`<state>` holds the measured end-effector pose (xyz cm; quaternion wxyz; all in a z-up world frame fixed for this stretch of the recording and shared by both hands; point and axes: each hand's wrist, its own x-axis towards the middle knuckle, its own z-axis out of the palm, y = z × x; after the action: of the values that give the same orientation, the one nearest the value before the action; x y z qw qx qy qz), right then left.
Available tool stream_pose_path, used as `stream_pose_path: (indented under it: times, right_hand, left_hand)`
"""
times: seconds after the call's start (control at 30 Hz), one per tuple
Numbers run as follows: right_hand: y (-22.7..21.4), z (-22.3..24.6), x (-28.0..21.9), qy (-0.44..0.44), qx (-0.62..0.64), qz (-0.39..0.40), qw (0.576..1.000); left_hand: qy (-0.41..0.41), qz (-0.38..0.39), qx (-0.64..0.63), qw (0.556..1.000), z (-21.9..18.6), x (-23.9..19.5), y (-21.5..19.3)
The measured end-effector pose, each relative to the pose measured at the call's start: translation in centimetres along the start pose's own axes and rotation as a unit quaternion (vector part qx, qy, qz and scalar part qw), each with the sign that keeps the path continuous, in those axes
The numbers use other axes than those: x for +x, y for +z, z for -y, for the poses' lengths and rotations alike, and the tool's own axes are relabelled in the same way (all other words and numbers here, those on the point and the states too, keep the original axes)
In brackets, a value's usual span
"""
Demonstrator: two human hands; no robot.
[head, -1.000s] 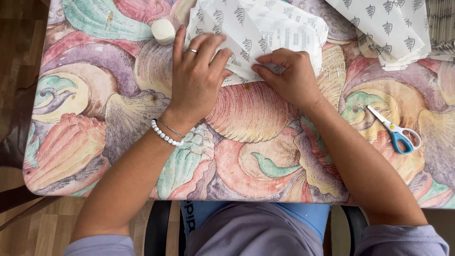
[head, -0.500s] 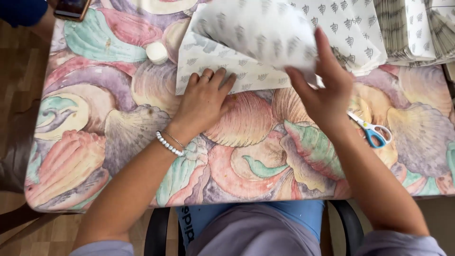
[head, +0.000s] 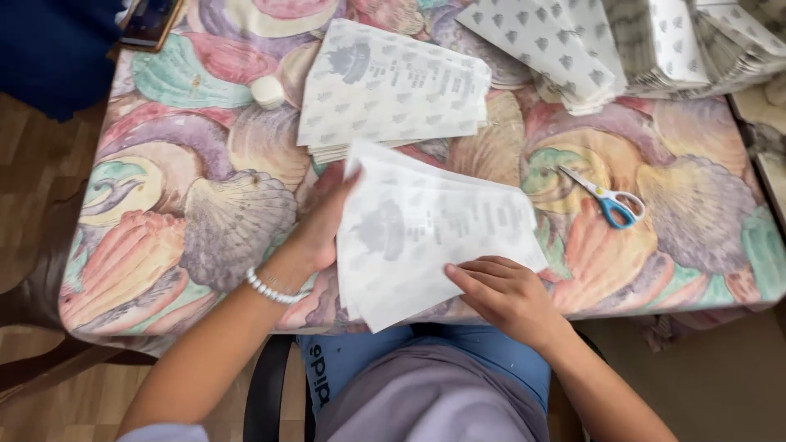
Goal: Folding printed paper sheets into triangular pouches or bags on a table.
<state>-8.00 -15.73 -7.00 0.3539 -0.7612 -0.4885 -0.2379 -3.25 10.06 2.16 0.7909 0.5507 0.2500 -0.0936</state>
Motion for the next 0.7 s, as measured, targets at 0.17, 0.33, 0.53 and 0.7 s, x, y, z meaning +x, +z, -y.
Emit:
stream_pose_path:
  times: [0.17,0.33,0.53,0.7]
  right_hand:
    - [-1.6,0.6,0.7,0.068,0.148,-0.023,0.986]
    - [-4.2,-2.2,0.0,0.154,0.041,-0.177,0.971]
    - [-3.8,-3.3,-0.6,0.392,0.326,-0.27,0.817]
    - [-2.1,-3.4,-1.6,0.358,0.277,-0.378,0.808]
  left_hand:
    - [0.162,0.07,0.136,0.975,4.1,0.1,-4.1]
    - [0.3,0.124,0.2,0.924,1.2,-2.5,-4.5]
    - [0.32,0.176,0.199,0.909,-1.0,-4.0,-3.0]
    - [0.288,0.183,0.109,0.934,0.9,-3.2,-3.6]
